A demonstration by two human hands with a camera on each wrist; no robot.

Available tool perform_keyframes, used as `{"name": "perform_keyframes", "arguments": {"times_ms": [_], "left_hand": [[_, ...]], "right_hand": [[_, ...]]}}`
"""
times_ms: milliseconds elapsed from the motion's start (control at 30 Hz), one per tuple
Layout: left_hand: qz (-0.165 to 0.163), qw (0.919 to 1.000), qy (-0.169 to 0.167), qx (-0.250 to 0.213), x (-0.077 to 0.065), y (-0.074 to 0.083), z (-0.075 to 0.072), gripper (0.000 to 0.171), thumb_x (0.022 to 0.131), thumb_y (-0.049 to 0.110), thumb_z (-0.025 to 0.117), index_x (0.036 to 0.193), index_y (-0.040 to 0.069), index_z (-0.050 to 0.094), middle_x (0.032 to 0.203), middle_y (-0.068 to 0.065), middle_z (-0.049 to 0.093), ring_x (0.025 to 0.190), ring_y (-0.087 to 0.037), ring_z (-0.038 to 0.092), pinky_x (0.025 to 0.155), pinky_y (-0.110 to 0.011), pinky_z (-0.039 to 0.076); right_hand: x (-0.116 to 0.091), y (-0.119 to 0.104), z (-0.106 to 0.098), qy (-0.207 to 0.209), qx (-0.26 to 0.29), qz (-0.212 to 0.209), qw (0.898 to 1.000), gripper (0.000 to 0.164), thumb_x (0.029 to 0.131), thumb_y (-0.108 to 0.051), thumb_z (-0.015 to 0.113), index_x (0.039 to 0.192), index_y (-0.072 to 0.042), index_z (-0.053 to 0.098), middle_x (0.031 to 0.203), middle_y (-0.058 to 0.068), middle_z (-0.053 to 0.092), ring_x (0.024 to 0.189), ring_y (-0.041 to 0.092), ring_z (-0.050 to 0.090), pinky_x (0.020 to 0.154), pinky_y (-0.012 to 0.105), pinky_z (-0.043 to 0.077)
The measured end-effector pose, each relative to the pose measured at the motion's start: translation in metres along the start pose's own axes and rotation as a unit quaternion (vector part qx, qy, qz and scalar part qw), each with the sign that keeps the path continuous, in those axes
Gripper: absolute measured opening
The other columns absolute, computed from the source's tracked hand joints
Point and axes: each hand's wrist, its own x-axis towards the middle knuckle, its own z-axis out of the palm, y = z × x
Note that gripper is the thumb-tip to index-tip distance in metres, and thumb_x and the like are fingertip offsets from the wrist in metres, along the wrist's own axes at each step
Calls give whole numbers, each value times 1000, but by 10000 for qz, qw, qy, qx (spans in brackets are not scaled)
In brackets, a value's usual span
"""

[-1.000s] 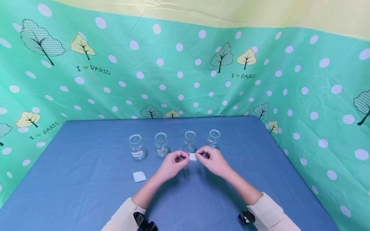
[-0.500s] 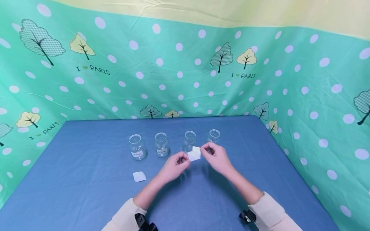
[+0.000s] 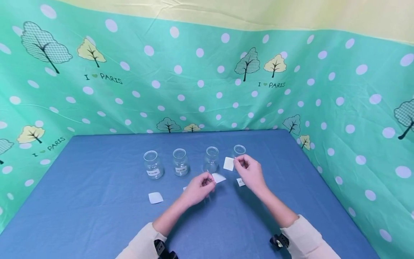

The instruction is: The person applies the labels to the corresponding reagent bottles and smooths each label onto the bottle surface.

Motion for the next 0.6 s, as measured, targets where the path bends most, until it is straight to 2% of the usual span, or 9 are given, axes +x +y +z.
{"name": "perform_keyframes", "arguments": {"times_ms": [233,600], "left_hand": [[-32,9994,-334,131,3,-3,7,10,90,14,56,88,4,55,75,-18,64,48,-8,49,46,-23,42],[-451,9958,-545,575,4,-7,11,8,87,14,55,87,6,58,67,-7,64,44,-8,47,46,-24,43]], "right_hand": [[-1,2,-1,92,-37,43,9999,8,85,-13,62,84,-8,68,68,3,60,55,5,47,54,19,40],[-3,1,2,118,24,97,9999,8,85,-12,62,82,-8,68,68,4,61,55,5,47,53,18,40]]}}
